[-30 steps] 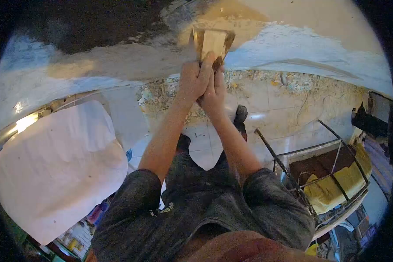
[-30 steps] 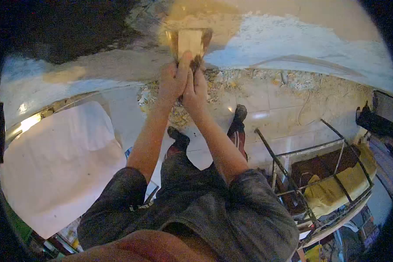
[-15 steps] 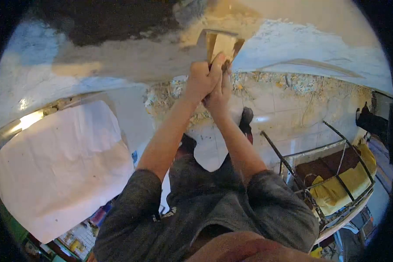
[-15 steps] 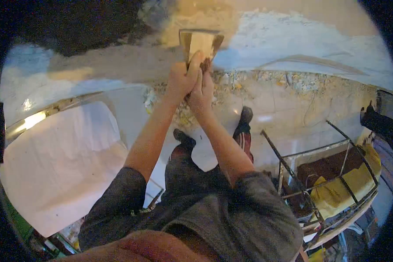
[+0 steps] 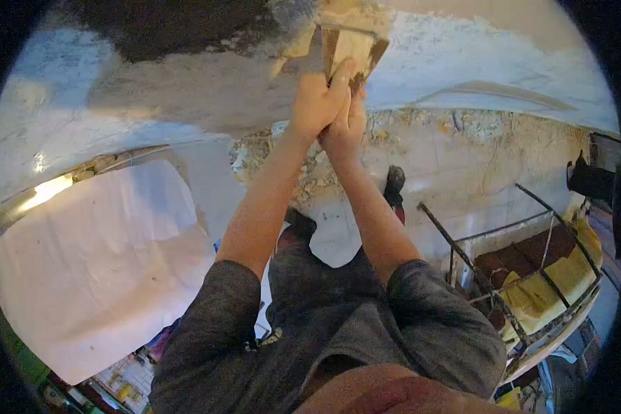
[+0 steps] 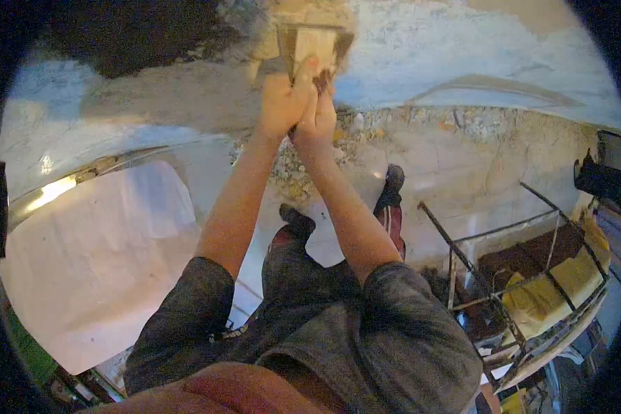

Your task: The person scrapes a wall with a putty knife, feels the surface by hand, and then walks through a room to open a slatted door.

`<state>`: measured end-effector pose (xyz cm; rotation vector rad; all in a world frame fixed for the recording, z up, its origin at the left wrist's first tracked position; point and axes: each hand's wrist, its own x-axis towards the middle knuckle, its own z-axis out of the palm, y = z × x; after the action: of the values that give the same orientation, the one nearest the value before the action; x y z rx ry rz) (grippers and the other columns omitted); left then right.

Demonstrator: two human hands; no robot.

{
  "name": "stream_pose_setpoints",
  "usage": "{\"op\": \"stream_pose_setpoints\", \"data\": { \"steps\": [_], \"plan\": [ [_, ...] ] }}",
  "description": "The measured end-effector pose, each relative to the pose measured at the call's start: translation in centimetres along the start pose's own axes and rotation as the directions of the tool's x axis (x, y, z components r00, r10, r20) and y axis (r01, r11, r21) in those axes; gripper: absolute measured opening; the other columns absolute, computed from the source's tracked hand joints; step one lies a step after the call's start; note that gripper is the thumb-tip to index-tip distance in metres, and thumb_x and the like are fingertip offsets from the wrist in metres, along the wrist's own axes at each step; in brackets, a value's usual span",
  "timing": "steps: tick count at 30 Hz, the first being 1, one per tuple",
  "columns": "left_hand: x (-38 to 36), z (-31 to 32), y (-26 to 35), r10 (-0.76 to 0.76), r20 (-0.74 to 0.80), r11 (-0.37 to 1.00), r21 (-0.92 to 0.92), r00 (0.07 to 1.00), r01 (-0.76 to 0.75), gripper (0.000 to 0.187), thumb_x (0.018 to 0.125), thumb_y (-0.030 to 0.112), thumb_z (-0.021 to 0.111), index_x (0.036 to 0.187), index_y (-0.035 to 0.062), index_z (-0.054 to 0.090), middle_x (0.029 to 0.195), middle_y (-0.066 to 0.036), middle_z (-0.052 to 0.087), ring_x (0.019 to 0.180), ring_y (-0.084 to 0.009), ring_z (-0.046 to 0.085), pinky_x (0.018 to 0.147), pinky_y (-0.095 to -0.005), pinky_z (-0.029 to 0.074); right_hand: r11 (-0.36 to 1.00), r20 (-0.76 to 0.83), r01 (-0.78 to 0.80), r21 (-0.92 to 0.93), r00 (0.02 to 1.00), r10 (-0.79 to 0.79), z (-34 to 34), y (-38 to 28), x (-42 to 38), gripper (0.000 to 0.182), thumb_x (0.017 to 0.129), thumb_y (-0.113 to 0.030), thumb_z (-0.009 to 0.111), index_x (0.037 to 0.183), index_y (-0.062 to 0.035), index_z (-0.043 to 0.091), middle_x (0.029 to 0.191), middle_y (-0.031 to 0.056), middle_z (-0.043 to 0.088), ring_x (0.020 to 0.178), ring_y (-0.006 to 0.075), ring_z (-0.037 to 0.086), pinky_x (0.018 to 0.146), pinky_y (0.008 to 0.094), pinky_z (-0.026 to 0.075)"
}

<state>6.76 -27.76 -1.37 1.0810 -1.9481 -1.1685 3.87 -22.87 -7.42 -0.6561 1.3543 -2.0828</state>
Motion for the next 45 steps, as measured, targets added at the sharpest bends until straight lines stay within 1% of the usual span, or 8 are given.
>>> {"op": "stream_pose_setpoints", "data": {
  "steps": [15,18,23,24,37,39,41,45],
  "plan": [
    [2.2,-1.4,2.1,-0.156,0.164,0.983,0.119,0.974,0.137,0.039,0.090,0.034,0.055,0.097,-0.0033,0.063,0.081,-0.021,0.066,0.077,-0.0276,0.066,0.068,-0.0363,0.049,0.920,0.138,0.030,-0.391,0.990,0.027,0.1,-2.0,1.5,0.040,0.099,-0.016,0.035,0.129,0.0084,0.040,0.129,0.0237,0.049,0.121,0.0315,0.046,0.100,0.0384,0.035],
    [0.7,0.4,-1.1,0.181,-0.120,0.983,-0.018,0.976,-0.184,0.041,0.088,0.036,0.057,0.092,-0.0043,0.065,0.071,-0.020,0.065,0.067,-0.0317,0.066,0.063,-0.0375,0.050,0.982,-0.020,-0.106,0.154,0.994,0.110,1.0,-3.1,-1.0,0.040,0.098,-0.023,0.039,0.127,0.0042,0.044,0.121,0.0210,0.051,0.109,0.0278,0.053,0.089,0.0348,0.043],
    [1.4,-0.8,1.4,0.013,-0.044,0.999,0.039,0.999,-0.011,0.037,0.089,0.033,0.058,0.088,-0.0032,0.065,0.070,-0.015,0.066,0.065,-0.0197,0.063,0.060,-0.0343,0.047,0.560,0.211,0.429,-0.709,0.886,-0.412,0.3,-0.2,1.3,0.042,0.099,-0.026,0.032,0.127,0.0032,0.043,0.119,0.0295,0.051,0.101,0.0449,0.054,0.080,0.0437,0.045],
    [1.6,0.2,-0.3,0.160,-0.155,0.987,0.025,0.975,-0.158,0.038,0.088,0.033,0.059,0.087,-0.0036,0.065,0.070,-0.015,0.066,0.066,-0.0207,0.064,0.061,-0.0351,0.047,0.987,-0.007,-0.042,-0.155,0.999,0.041,1.0,-1.6,0.4,0.041,0.099,-0.026,0.033,0.125,0.0039,0.044,0.112,0.0284,0.055,0.098,0.0422,0.055,0.080,0.0423,0.045],
    [2.4,-2.1,3.3,0.124,-0.048,0.991,0.057,0.991,-0.121,0.048,0.089,0.041,0.056,0.079,-0.0052,0.065,0.066,-0.024,0.062,0.063,-0.0382,0.064,0.058,-0.0428,0.047,0.711,0.057,0.370,-0.598,0.905,-0.422,1.7,-2.0,0.5,0.033,0.097,-0.023,0.038,0.110,0.0039,0.053,0.097,0.0230,0.059,0.086,0.0352,0.057,0.078,0.0400,0.044],
    [1.8,-2.2,3.7,0.020,0.041,0.991,-0.136,0.999,-0.014,0.054,0.088,0.045,0.054,0.079,-0.0071,0.065,0.063,-0.023,0.062,0.060,-0.0311,0.064,0.057,-0.0406,0.047,0.984,-0.036,-0.172,0.050,0.984,0.174,2.4,-4.0,1.3,0.033,0.098,-0.023,0.038,0.111,0.0034,0.053,0.097,0.0227,0.059,0.084,0.0309,0.057,0.073,0.0409,0.045],
    [1.6,-1.9,2.3,-0.055,-0.002,0.988,0.145,0.998,0.055,0.056,0.088,0.046,0.055,0.075,-0.0074,0.063,0.057,-0.018,0.060,0.055,-0.0207,0.060,0.054,-0.0369,0.045,0.782,0.069,0.351,-0.515,0.926,-0.371,2.0,-3.8,0.5,0.033,0.099,-0.024,0.038,0.111,0.0030,0.052,0.088,0.0202,0.060,0.077,0.0248,0.058,0.067,0.0415,0.045],
    [1.7,-1.2,1.5,0.231,-0.174,0.967,0.149,0.957,-0.206,0.043,0.089,0.036,0.058,0.078,-0.0052,0.066,0.065,-0.018,0.065,0.059,-0.0321,0.064,0.059,-0.0387,0.049,0.996,-0.055,-0.084,-0.037,0.995,0.082,2.2,-4.5,1.1,0.040,0.099,-0.028,0.035,0.118,0.0030,0.052,0.097,0.0201,0.062,0.088,0.0261,0.059,0.076,0.0392,0.045]
  ]
}}
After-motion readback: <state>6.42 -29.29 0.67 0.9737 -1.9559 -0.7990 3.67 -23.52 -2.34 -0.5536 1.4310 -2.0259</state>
